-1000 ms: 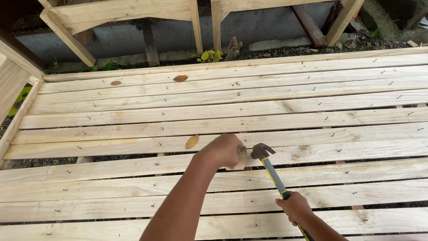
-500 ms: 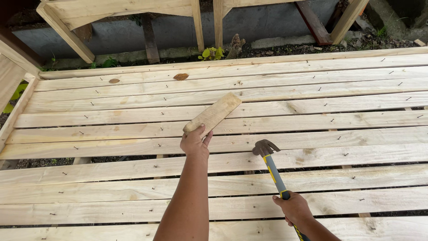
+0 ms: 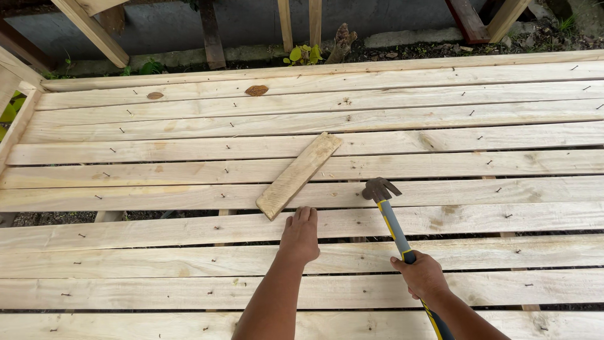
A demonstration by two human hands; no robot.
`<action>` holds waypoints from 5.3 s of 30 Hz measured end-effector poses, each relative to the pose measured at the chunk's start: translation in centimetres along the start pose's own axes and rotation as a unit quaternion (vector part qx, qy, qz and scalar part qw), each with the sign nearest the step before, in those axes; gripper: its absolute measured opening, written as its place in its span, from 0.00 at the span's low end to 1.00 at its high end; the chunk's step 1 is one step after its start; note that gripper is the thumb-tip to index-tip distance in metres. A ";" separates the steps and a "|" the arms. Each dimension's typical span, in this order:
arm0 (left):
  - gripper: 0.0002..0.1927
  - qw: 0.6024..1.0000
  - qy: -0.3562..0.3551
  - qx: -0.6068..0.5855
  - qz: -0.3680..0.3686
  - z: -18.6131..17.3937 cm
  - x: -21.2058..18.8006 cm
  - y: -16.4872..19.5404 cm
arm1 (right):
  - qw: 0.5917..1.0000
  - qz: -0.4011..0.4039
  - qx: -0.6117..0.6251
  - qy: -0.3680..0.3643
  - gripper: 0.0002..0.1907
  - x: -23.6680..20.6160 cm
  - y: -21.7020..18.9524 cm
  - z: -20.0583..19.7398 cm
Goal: The person hammers nails into the wooden slats of a large slatted frame using a claw hammer, holding a small wood block in the other hand. They reposition the block and move along the frame, driving nails into different slats across the surface.
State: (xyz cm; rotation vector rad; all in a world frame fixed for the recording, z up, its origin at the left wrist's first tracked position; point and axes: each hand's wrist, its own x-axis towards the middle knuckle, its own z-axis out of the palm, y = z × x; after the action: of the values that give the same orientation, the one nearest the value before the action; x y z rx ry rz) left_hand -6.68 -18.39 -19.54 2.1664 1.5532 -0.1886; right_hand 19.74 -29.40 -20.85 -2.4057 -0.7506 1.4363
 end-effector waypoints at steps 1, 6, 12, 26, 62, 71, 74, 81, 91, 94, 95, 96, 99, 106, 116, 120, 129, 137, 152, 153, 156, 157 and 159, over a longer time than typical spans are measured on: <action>0.42 0.999 0.036 0.021 0.011 0.7 -0.1 0.0 | 1.000 0.003 -0.022 0.005 0.21 0.1 0.1 0.1; 0.43 0.998 0.012 0.051 -0.021 0.9 1.1 0.2 | 0.998 0.000 -0.063 0.026 0.20 0.3 0.4 0.4; 0.40 0.994 0.022 0.101 -0.017 0.9 1.1 0.9 | 0.999 0.000 -0.031 0.029 0.20 0.3 0.3 1.2; 0.22 0.997 0.053 0.005 0.049 0.2 2.6 -1.4 | 0.999 -0.014 -0.030 0.034 0.20 0.4 0.6 0.6; 0.40 0.991 -0.036 -0.024 -0.124 1.5 -1.2 4.8 | 0.997 0.007 -0.074 0.007 0.23 -0.1 2.1 0.6; 0.39 0.991 -0.038 -0.054 -0.113 2.3 -0.2 3.8 | 0.996 -0.034 -0.077 0.037 0.22 -1.7 2.6 -1.3; 0.39 0.991 -0.039 -0.055 -0.113 2.3 -0.2 3.7 | 0.997 -0.040 -0.052 0.038 0.21 -1.1 3.9 -1.3; 0.39 0.993 -0.030 -0.041 -0.104 3.0 0.3 3.2 | 0.990 -0.014 -0.138 0.011 0.22 0.1 4.8 -0.5; 0.40 0.991 -0.058 -0.023 -0.114 2.5 -0.1 3.6 | 0.981 0.024 -0.192 0.010 0.18 -0.2 4.9 -1.5; 0.40 0.991 -0.061 -0.021 -0.113 2.1 0.1 3.6 | 0.981 0.014 -0.195 0.007 0.20 -0.6 4.9 -1.1; 0.40 0.992 -0.056 -0.023 -0.107 2.1 0.1 3.7 | 0.981 0.011 -0.194 0.005 0.21 -0.8 4.7 -1.2; 0.40 0.992 -0.055 -0.024 -0.107 2.0 0.2 3.6 | 0.981 0.007 -0.193 0.007 0.23 -1.1 4.4 -1.3; 0.40 0.991 -0.059 -0.027 -0.114 2.1 0.1 3.6 | 0.984 -0.011 -0.177 -0.009 0.22 -2.0 3.5 -1.8; 0.40 0.990 -0.068 -0.039 -0.120 1.7 -0.1 3.9 | 0.990 -0.083 -0.110 0.016 0.21 -1.5 6.0 -0.5; 0.41 0.991 -0.060 -0.031 -0.118 2.2 0.1 3.7 | 0.992 -0.061 -0.109 0.013 0.23 -1.8 2.6 -2.2; 0.41 0.990 -0.060 -0.032 -0.122 1.9 -0.1 3.7 | 0.990 -0.113 -0.073 0.032 0.20 -2.1 2.7 -1.6; 0.40 0.988 -0.080 -0.028 -0.126 1.6 0.2 4.1 | 0.987 -0.035 -0.156 -0.003 0.22 -0.9 2.9 -2.4; 0.42 0.986 -0.100 -0.021 -0.129 1.9 0.7 3.8 | 0.960 -0.004 -0.278 0.020 0.20 -0.8 3.1 -2.8; 0.55 0.953 0.058 -0.067 -0.288 -3.1 4.0 -3.8 | 0.988 0.052 -0.137 -0.039 0.26 2.3 6.8 -0.9; 0.51 0.953 0.039 -0.076 -0.290 -3.0 3.7 -3.6 | 0.988 0.053 -0.138 -0.038 0.27 2.3 6.8 -0.8; 0.45 0.948 -0.003 -0.122 -0.294 -3.3 2.5 -2.2 | 0.991 0.072 -0.101 -0.055 0.29 2.1 6.5 -0.4; 0.46 0.944 -0.008 -0.149 -0.294 -3.6 2.0 -1.6 | 0.990 0.073 -0.107 -0.058 0.29 1.8 6.4 -0.3; 0.51 0.939 -0.018 -0.187 -0.289 -4.9 0.9 -0.5 | 0.989 0.071 -0.115 -0.063 0.28 1.5 5.9 -0.5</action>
State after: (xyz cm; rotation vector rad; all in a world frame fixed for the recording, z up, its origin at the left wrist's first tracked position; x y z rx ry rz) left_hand -7.53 -15.32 -15.70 1.3742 1.9827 -0.1034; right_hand 22.59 -33.51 -24.39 -2.6062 -0.8308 1.6518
